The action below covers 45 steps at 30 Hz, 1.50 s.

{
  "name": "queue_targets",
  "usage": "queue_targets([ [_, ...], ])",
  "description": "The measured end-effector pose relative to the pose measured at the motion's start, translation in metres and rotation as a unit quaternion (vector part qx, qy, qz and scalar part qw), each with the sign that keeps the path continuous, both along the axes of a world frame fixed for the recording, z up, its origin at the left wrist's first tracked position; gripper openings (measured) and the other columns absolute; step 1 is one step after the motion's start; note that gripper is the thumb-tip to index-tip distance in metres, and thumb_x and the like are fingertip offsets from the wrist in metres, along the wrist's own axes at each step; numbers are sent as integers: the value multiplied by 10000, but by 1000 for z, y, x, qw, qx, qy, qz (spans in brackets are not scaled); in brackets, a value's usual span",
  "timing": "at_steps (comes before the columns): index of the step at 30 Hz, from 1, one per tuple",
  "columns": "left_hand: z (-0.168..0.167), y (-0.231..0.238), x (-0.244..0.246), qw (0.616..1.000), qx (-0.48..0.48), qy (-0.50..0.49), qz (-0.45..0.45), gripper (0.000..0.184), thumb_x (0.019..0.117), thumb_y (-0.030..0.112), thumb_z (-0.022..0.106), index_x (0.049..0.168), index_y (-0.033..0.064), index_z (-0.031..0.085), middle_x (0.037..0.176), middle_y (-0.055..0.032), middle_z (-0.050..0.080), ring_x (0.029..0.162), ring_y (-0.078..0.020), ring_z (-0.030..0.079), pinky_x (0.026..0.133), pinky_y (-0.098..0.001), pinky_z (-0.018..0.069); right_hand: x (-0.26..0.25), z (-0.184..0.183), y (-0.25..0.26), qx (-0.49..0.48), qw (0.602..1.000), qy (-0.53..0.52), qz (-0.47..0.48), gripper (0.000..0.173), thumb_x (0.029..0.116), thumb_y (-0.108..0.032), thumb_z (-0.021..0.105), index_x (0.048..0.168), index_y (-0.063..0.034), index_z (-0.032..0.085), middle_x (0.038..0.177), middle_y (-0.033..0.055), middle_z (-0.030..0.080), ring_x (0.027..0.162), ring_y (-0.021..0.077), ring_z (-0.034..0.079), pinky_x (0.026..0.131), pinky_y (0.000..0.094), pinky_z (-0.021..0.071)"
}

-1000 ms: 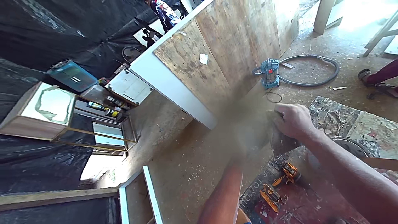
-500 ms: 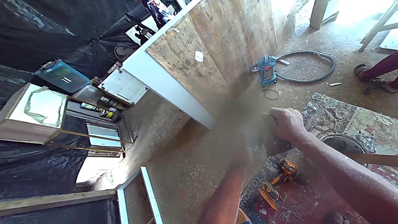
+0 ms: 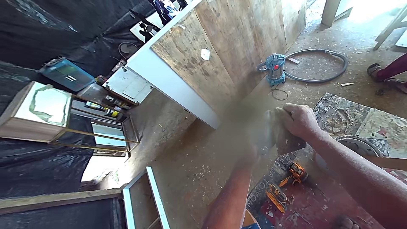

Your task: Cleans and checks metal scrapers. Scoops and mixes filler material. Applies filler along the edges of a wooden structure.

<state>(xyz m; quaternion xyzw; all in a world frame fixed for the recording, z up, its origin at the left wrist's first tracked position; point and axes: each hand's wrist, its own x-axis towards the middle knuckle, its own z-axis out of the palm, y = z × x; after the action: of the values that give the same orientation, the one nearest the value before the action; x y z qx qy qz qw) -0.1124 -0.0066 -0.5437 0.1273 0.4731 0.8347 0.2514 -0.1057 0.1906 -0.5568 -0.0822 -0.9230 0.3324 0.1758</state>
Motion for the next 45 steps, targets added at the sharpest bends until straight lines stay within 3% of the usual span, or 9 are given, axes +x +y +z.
queue_targets([
  [3, -1, 3, 3, 1000, -10, 9, 1, 974, 575, 936, 627, 1246, 231, 648, 1082, 4, 744, 1019, -122, 717, 881, -354, 603, -2, 6, -4, 0, 1000, 3, -7, 516, 1041, -490, 456, 657, -153, 529, 545, 26, 503, 529, 235, 551, 487, 477, 393],
  [9, -6, 1, 7, 997, -71, 33, -11, 1112, 583, 971, 558, 1337, 153, 553, 1134, 20, 712, 1078, -84, 682, 934, -321, 575, 3, 17, -18, 60, 998, 7, 5, 506, 1017, -474, 464, 642, -139, 520, 555, 57, 529, 557, 283, 592, 486, 488, 399],
  [16, -1, -2, 8, 996, -28, -12, -78, 950, 574, 916, 642, 1195, 197, 646, 1019, 32, 746, 974, -67, 717, 855, -288, 598, 12, 38, -39, 78, 992, 77, 67, 437, 982, -420, 501, 645, -143, 531, 577, 31, 538, 539, 248, 589, 458, 448, 395],
  [29, 3, 0, 5, 990, 30, -52, -126, 753, 624, 854, 693, 1056, 238, 729, 949, 30, 759, 896, -61, 729, 806, -268, 603, 16, 42, -47, 65, 983, 138, 106, 392, 968, -373, 511, 656, -141, 561, 592, 16, 561, 536, 208, 589, 458, 418, 402],
  [33, 3, 2, 5, 991, 32, -44, -125, 740, 624, 871, 671, 1021, 251, 742, 930, 37, 762, 884, -57, 729, 795, -268, 603, 17, 41, -46, 36, 978, 150, 141, 306, 919, -310, 558, 665, -141, 580, 589, 1, 560, 539, 183, 586, 465, 412, 419],
  [36, 1, 0, 4, 989, 52, -54, -129, 737, 614, 862, 686, 1012, 244, 742, 921, 27, 765, 870, -72, 737, 778, -278, 612, 17, 41, -51, -25, 978, 125, 165, 359, 955, -339, 541, 657, -141, 579, 578, -15, 536, 547, 152, 564, 492, 393, 417],
  [39, -3, -1, -4, 984, 73, -59, -153, 868, 565, 927, 650, 1084, 236, 733, 966, 6, 761, 893, -106, 735, 778, -317, 614, 14, 45, -37, -29, 988, 87, 125, 433, 995, -430, 502, 668, -156, 572, 575, -8, 536, 549, 182, 571, 494, 447, 436],
  [41, -1, -6, -7, 983, 85, -72, -147, 966, 553, 939, 649, 1187, 211, 697, 1062, -33, 745, 996, -165, 719, 852, -390, 602, 11, 43, -18, 21, 994, 73, 76, 476, 1012, -478, 471, 656, -170, 538, 562, 1, 518, 535, 213, 558, 480, 465, 410],
  [45, 12, -9, -2, 987, 89, -87, -97, 993, 609, 928, 622, 1267, 184, 630, 1146, -46, 710, 1098, -189, 680, 924, -423, 574, 15, 32, -8, 115, 989, 81, 53, 444, 986, -397, 479, 629, -135, 512, 563, 46, 525, 530, 266, 574, 464, 471, 393],
])
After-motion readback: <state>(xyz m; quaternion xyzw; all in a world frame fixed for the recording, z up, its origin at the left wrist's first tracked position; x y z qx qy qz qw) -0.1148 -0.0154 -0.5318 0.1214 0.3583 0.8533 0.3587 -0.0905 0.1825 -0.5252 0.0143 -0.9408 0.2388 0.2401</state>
